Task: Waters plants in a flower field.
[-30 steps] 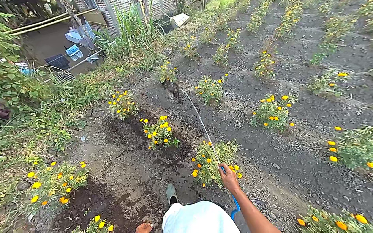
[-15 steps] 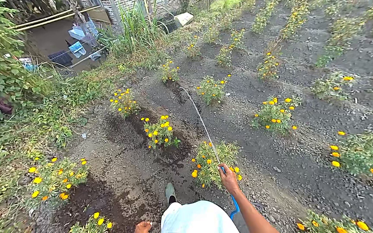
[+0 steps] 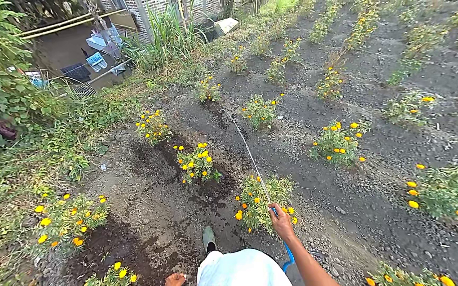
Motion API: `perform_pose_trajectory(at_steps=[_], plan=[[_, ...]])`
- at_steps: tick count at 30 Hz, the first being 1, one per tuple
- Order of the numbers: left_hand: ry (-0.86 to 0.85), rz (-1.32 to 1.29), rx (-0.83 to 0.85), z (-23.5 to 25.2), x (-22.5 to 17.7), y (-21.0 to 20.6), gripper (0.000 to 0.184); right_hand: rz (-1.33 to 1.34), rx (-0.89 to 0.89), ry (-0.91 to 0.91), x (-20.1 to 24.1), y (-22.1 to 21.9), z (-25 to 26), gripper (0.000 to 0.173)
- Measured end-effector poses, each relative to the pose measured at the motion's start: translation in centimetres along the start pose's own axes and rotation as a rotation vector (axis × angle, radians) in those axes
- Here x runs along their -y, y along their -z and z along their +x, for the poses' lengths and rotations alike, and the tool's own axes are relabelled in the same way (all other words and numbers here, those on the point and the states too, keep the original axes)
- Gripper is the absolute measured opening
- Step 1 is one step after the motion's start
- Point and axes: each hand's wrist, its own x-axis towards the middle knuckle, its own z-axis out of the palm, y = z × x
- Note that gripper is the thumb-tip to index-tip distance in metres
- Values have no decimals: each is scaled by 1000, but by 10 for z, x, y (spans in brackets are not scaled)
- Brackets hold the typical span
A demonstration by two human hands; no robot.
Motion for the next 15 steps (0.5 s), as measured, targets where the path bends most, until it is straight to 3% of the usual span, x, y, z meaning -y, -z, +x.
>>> perform_pose_trajectory(at_steps=[15], plan=[[3, 13, 7, -1, 5, 1, 33, -4, 6, -12, -1, -2, -3, 23]])
